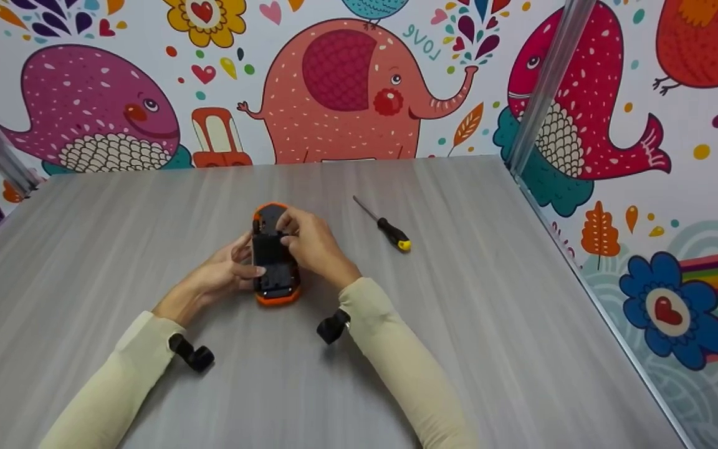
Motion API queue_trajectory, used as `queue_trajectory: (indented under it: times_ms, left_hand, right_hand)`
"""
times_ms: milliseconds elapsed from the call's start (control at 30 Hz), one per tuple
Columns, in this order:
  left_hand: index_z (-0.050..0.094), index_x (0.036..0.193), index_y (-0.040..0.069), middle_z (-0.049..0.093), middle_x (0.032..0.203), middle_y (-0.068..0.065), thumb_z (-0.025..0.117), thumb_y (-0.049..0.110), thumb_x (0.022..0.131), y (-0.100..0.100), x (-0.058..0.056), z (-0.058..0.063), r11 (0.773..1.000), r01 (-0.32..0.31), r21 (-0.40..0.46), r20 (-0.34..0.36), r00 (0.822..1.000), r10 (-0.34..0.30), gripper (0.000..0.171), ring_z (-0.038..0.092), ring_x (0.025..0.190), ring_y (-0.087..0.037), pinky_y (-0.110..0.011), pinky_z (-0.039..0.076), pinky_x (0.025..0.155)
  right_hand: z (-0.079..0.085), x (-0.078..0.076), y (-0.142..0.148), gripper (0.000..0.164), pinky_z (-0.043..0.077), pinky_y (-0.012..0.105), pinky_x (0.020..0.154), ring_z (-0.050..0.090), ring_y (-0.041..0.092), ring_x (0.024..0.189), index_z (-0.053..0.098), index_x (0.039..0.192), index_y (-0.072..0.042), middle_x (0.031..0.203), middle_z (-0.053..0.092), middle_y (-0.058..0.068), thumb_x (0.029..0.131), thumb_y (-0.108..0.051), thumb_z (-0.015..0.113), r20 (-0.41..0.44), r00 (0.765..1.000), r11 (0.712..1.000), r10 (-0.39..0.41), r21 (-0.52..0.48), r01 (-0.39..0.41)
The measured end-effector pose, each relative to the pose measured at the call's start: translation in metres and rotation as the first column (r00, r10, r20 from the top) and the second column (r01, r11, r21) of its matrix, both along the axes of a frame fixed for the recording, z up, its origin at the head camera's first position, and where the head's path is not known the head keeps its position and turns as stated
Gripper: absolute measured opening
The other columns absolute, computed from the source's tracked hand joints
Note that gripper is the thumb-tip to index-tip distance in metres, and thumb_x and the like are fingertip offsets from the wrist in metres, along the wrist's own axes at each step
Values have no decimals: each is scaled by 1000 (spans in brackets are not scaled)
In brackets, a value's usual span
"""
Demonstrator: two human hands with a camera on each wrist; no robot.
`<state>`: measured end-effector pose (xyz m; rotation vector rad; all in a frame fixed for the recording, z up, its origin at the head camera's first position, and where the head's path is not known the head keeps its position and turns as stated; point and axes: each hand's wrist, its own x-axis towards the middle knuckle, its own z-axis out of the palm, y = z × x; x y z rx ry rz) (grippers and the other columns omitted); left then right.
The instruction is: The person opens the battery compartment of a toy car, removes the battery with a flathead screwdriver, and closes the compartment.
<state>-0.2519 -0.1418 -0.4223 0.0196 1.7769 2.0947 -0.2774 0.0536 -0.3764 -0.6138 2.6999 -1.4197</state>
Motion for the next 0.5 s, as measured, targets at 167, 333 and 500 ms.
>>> queue_trajectory:
  times_ms: [167, 333, 500]
  left_hand:
    - [5, 162, 30, 25, 167, -8, 55, -19, 86, 0, 0, -1, 1000, 10, -15, -2, 1000, -10, 103, 47, 138, -35, -54, 51, 104]
    - [5, 162, 30, 25, 167, -9, 56, -18, 87, 1, -1, 1, 1000, 3, -26, 1, 1000, -3, 103, 48, 137, -35, -53, 52, 103]
    - [5, 162, 29, 26, 166, -10, 54, -19, 87, 0, 0, 1, 1000, -5, -25, -4, 1000, 5, 102, 49, 136, -37, -55, 51, 103]
  right_hand:
    - [5, -5, 0, 14, 59, 37, 88, 68, 26, 95, 65, 105, -4, 105, 68, 13, 92, 3, 66, -5, 1000, 995, -10, -95, 10]
    - [21, -18, 3, 17, 61, 33, 81, 66, 21, 89, 64, 109, -1, 105, 67, 14, 93, 4, 64, 25, 998, 971, -50, -234, 55]
    - [32, -33, 12, 19, 62, 33, 79, 65, 20, 90, 63, 115, 0, 111, 66, 16, 96, 1, 61, 51, 996, 971, -67, -228, 77]
